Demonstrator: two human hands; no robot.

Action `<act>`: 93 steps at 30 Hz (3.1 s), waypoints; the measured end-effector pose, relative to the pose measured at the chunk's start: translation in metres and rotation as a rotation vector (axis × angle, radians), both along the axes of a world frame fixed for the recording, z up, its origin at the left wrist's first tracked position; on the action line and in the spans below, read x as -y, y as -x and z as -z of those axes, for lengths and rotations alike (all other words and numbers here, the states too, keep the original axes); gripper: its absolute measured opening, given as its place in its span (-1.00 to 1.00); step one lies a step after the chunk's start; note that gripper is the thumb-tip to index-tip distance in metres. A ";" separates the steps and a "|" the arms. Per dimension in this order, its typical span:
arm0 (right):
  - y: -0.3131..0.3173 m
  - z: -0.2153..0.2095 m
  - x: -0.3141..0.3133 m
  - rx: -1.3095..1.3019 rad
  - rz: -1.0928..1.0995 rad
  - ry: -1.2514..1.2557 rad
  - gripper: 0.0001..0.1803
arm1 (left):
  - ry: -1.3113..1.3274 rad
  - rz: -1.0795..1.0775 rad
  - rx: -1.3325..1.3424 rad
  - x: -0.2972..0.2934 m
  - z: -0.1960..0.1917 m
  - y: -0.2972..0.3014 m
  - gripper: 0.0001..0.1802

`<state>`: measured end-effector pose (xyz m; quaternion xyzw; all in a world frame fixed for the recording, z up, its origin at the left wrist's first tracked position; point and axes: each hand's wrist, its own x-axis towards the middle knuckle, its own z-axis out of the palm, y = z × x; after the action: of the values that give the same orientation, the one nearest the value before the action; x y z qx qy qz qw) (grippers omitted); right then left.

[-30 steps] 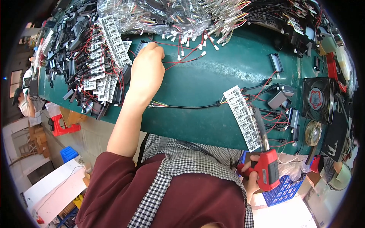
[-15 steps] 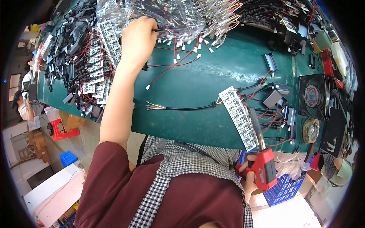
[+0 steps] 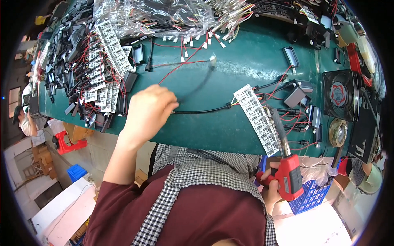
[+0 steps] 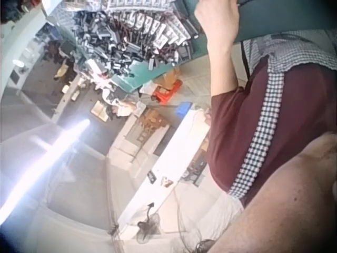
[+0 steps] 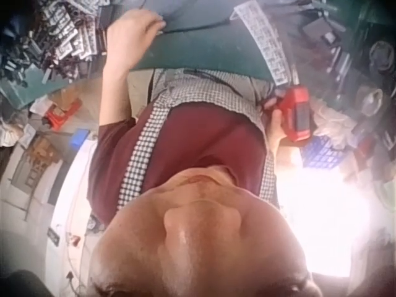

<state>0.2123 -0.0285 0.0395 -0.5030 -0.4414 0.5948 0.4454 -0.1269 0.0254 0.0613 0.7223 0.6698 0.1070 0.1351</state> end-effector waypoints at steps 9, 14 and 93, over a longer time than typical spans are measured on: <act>0.006 0.000 0.003 0.061 0.034 0.088 -0.32 | -0.223 -0.010 0.051 -0.044 0.011 -0.047 -0.75; 0.002 0.012 0.008 0.130 0.127 -0.131 -0.30 | 0.103 -0.053 0.273 -0.053 0.024 -0.062 -0.82; 0.064 -0.014 -0.048 -0.347 -0.007 -0.048 -0.59 | 0.699 0.094 1.641 -0.002 0.017 -0.105 -0.88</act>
<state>0.1478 0.0193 0.0537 -0.3805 -0.3737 0.6634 0.5248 -0.0216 0.0275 0.0447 0.3624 0.3263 0.3742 0.7887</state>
